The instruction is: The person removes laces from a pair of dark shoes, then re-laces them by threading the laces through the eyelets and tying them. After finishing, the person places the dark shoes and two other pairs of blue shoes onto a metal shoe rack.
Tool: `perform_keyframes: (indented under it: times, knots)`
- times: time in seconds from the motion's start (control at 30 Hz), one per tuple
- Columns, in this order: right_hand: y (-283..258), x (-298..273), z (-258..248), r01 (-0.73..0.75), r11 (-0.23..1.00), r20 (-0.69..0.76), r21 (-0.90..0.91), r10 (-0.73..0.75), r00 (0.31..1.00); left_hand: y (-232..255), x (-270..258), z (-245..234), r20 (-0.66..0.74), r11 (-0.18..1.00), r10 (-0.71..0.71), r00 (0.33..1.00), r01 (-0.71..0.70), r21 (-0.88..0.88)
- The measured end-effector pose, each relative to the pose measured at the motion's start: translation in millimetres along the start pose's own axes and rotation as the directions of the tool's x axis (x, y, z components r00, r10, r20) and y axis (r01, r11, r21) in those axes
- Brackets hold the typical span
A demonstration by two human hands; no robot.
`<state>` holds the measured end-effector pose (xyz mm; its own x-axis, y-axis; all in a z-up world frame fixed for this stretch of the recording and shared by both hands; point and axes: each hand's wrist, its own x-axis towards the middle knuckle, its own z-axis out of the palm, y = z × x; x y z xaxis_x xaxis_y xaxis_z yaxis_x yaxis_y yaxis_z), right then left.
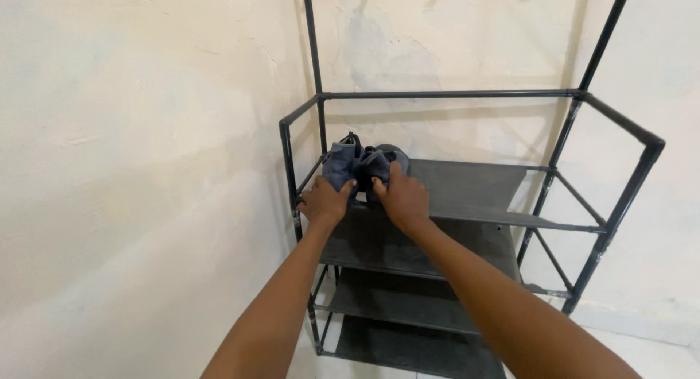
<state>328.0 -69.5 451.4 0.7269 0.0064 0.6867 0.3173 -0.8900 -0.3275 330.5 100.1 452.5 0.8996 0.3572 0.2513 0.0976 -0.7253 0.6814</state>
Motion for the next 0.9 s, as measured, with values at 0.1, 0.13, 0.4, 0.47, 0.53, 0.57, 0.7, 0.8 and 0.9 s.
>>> perform_keyframes:
  times: [0.1,0.13,0.4,0.47,0.53,0.57,0.7,0.8,0.9]
  knots:
    - [7.8,-10.2,4.8,-0.011,0.996,0.061,0.083,0.006,0.998,-14.9,8.2,14.8,0.06,1.0,0.017,0.998,-0.018,0.018]
    - [13.2,-13.0,4.6,-0.01,0.992,0.069,0.127,0.001,0.998,-18.9,10.5,20.4,0.089,0.999,0.021,0.996,-0.024,0.036]
    - [49.8,-146.3,-25.4,0.303,0.952,-0.228,0.031,-0.289,0.93,-89.3,-117.7,81.8,-0.352,0.943,0.324,0.878,-0.331,0.044]
    - [74.7,-196.3,-38.3,0.223,0.971,-0.194,0.091,-0.202,0.96,-103.3,-158.4,102.7,-0.307,0.938,0.336,0.891,-0.346,0.021]
    - [110.8,-249.8,-52.1,0.088,0.981,-0.067,0.175,-0.077,0.995,-122.7,-203.6,122.6,-0.253,0.925,0.378,0.891,-0.373,0.069]
    - [128.8,-274.3,-56.3,0.057,0.972,-0.036,0.226,-0.05,0.998,-129.2,-224.2,132.6,-0.206,0.928,0.373,0.905,-0.366,0.074]
    - [217.0,-361.0,-64.7,-0.167,0.983,0.401,0.077,0.123,0.908,-132.8,-300.0,178.4,-0.043,0.917,0.399,0.916,-0.398,0.04]
    - [287.2,-410.0,-72.7,0.004,0.986,0.665,-0.166,0.109,0.739,-127.9,-341.0,204.1,0.216,0.867,0.485,0.847,-0.498,0.004]
    - [327.7,-433.8,-66.2,-0.053,0.936,0.81,-0.347,0.328,0.486,-115.5,-371.7,223.4,0.538,0.868,0.403,0.74,-0.496,0.031]
